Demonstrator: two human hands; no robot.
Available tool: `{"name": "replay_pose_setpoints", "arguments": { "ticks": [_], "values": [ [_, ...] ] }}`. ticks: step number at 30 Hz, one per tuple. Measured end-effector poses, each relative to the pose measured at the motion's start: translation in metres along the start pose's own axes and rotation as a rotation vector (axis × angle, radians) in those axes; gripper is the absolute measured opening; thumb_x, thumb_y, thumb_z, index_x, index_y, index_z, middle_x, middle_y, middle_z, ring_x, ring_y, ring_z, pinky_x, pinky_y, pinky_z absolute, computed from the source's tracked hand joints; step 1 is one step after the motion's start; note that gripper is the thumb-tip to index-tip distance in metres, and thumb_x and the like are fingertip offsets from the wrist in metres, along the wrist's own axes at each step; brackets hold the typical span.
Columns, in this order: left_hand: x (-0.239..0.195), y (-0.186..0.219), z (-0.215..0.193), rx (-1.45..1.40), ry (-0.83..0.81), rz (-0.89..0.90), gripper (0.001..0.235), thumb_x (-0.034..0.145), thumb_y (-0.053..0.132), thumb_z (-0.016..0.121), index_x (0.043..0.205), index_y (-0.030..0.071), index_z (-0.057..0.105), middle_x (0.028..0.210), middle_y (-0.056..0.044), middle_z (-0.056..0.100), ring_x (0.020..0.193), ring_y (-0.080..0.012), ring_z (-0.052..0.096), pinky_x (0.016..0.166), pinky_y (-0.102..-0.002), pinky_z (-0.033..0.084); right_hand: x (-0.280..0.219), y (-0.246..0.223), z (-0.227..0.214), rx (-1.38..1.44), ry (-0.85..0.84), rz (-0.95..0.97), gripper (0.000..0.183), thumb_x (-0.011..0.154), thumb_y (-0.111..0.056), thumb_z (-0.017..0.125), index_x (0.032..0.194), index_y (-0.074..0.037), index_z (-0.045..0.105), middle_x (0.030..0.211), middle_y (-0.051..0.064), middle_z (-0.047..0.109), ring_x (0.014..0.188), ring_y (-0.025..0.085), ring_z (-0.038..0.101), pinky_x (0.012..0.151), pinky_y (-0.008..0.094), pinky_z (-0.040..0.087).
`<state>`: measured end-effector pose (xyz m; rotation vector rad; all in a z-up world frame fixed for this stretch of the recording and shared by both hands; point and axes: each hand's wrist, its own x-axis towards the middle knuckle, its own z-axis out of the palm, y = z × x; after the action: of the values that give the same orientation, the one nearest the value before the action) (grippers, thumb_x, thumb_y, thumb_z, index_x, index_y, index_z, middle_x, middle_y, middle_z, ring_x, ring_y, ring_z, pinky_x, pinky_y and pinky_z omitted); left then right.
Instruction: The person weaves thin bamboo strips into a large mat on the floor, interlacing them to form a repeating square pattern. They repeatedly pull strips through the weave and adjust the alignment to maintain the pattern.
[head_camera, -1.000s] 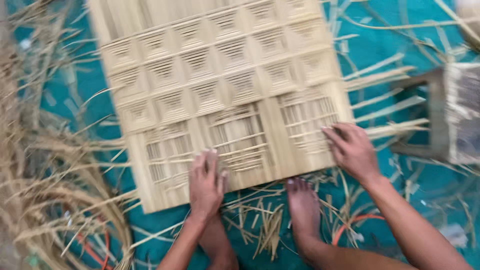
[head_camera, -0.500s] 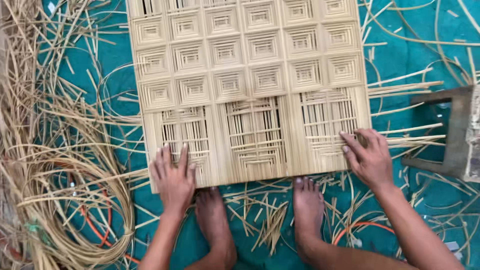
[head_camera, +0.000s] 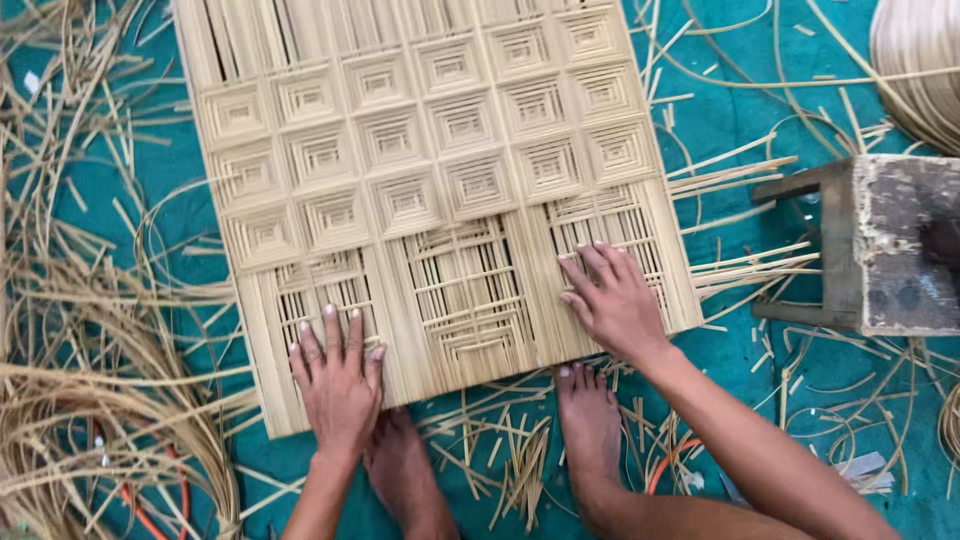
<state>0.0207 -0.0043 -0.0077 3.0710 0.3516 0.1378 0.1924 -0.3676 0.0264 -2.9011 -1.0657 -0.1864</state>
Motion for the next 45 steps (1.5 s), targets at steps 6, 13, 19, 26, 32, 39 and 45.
{"name": "replay_pose_setpoints", "arguments": {
  "ticks": [6, 13, 19, 26, 32, 39, 45],
  "values": [
    [0.035, 0.000, -0.004, 0.036, -0.064, -0.061, 0.057, 0.105, 0.053, 0.043, 0.153, 0.025, 0.056, 0.165, -0.005, 0.047, 0.150, -0.0425, 0.041, 0.119, -0.058, 0.025, 0.012, 0.005, 0.023, 0.059, 0.153, 0.044, 0.050, 0.104, -0.043, 0.054, 0.145, -0.015, 0.060, 0.144, 0.014, 0.057, 0.140, 0.034, 0.050, 0.118, 0.050, 0.037],
    [0.026, -0.013, -0.001, -0.071, 0.043, -0.068, 0.059, 0.104, 0.040, 0.050, 0.160, 0.021, 0.048, 0.170, -0.017, 0.038, 0.152, -0.0433, 0.038, 0.118, -0.057, 0.025, -0.011, 0.032, 0.014, 0.082, 0.043, 0.178, 0.050, 0.107, -0.038, 0.050, 0.152, -0.018, 0.049, 0.160, 0.015, 0.042, 0.146, 0.041, 0.039, 0.113, 0.054, 0.040],
    [0.031, -0.006, -0.002, -0.117, 0.061, -0.024, 0.060, 0.104, 0.035, 0.052, 0.160, 0.014, 0.049, 0.167, -0.029, 0.039, 0.153, -0.0473, 0.034, 0.118, -0.061, 0.024, -0.015, 0.057, 0.023, 0.083, 0.001, 0.258, 0.062, 0.111, -0.042, 0.038, 0.158, -0.003, 0.039, 0.165, 0.023, 0.033, 0.154, 0.040, 0.029, 0.126, 0.051, 0.023],
    [0.027, -0.007, 0.003, -0.131, 0.010, -0.074, 0.062, 0.104, 0.037, 0.050, 0.162, 0.016, 0.043, 0.173, -0.025, 0.026, 0.156, -0.0464, 0.028, 0.118, -0.061, 0.023, -0.023, 0.042, 0.012, 0.120, 0.067, 0.262, 0.051, 0.110, -0.035, 0.044, 0.153, -0.007, 0.048, 0.161, 0.018, 0.042, 0.149, 0.036, 0.039, 0.123, 0.049, 0.031],
    [0.029, -0.004, 0.004, -0.110, 0.049, -0.030, 0.063, 0.105, 0.036, 0.050, 0.163, 0.010, 0.042, 0.170, -0.028, 0.030, 0.154, -0.0476, 0.032, 0.116, -0.062, 0.026, -0.016, 0.054, 0.025, 0.107, 0.031, 0.280, 0.055, 0.111, -0.038, 0.037, 0.159, -0.010, 0.042, 0.166, 0.013, 0.037, 0.155, 0.030, 0.031, 0.126, 0.046, 0.023],
    [0.027, -0.023, 0.002, -0.177, 0.033, -0.171, 0.066, 0.102, 0.033, 0.052, 0.163, 0.010, 0.039, 0.171, -0.024, 0.023, 0.153, -0.0516, 0.024, 0.118, -0.065, 0.023, -0.025, 0.065, 0.046, 0.174, 0.138, 0.196, 0.049, 0.107, -0.029, 0.053, 0.148, -0.002, 0.053, 0.159, 0.027, 0.044, 0.149, 0.046, 0.039, 0.122, 0.055, 0.029],
    [0.027, -0.046, 0.008, -0.144, -0.068, -0.236, 0.064, 0.104, 0.043, 0.049, 0.160, 0.011, 0.044, 0.166, -0.025, 0.035, 0.153, -0.0458, 0.031, 0.121, -0.061, 0.020, -0.037, 0.002, 0.015, 0.236, 0.077, 0.105, 0.056, 0.100, -0.035, 0.057, 0.154, -0.019, 0.053, 0.159, 0.013, 0.050, 0.148, 0.036, 0.045, 0.121, 0.052, 0.034]
  ]
}}
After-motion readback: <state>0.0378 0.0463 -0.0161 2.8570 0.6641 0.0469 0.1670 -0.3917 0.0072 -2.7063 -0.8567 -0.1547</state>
